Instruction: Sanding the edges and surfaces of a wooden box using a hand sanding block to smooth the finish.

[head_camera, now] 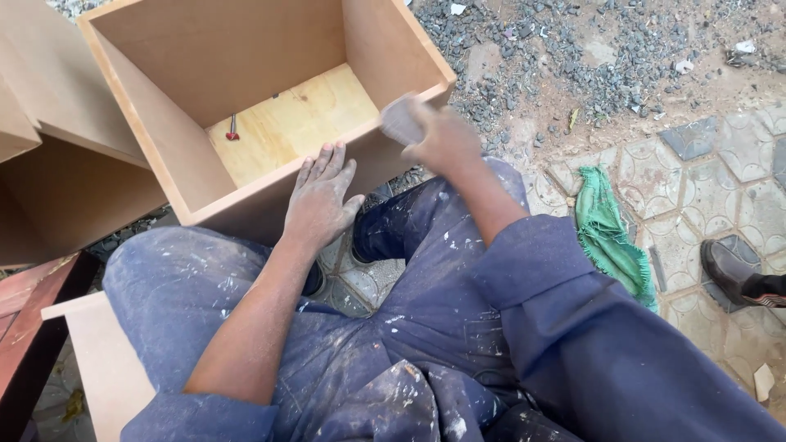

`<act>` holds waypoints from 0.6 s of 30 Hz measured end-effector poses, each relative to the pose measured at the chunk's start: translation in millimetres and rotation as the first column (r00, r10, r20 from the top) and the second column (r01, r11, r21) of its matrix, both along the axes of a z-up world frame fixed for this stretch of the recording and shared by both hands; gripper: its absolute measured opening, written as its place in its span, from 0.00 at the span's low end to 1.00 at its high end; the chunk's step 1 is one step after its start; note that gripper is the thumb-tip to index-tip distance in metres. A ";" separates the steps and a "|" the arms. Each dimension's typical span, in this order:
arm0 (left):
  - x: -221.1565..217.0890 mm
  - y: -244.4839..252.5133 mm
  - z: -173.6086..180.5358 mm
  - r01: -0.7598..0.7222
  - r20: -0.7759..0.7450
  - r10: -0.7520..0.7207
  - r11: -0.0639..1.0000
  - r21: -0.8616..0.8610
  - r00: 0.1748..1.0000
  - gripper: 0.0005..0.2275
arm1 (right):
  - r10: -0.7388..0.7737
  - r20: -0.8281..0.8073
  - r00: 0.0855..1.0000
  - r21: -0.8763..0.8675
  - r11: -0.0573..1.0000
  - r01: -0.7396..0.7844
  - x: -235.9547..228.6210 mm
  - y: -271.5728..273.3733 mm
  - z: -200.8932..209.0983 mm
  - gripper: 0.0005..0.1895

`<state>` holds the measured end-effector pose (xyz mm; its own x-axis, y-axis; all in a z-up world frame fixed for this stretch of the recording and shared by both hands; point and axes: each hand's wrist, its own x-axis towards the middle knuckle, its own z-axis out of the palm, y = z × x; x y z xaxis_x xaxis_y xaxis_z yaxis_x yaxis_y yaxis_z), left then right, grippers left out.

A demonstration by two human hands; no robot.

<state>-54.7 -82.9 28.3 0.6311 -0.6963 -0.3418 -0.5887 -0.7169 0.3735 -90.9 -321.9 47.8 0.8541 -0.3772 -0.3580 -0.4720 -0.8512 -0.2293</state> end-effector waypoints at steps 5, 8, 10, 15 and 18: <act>-4.0 -1.4 -58.8 -0.038 0.151 0.088 0.951 -0.307 0.985 0.13 | -0.018 -0.001 1.000 0.167 0.986 0.018 -9.8 6.2 21.9 0.47; -8.6 -24.0 -64.1 0.054 0.445 0.150 0.908 -0.414 0.883 0.09 | -0.022 0.152 0.988 0.438 0.898 -0.048 -15.7 8.3 28.7 0.46; -11.7 -39.1 -54.4 0.106 0.553 0.181 0.889 -0.446 0.813 0.08 | -0.099 0.249 0.963 0.477 0.878 -0.033 -15.1 -2.1 21.1 0.44; -6.0 -87.1 -66.8 0.100 0.376 -0.014 0.973 -0.210 0.927 0.35 | -0.467 0.465 0.752 0.564 0.811 0.154 -9.4 -25.1 1.3 0.47; 1.5 -119.5 -73.6 0.124 0.378 -0.041 0.972 -0.199 0.925 0.33 | -0.437 0.470 0.767 0.569 0.814 0.115 -2.3 -24.5 -7.4 0.48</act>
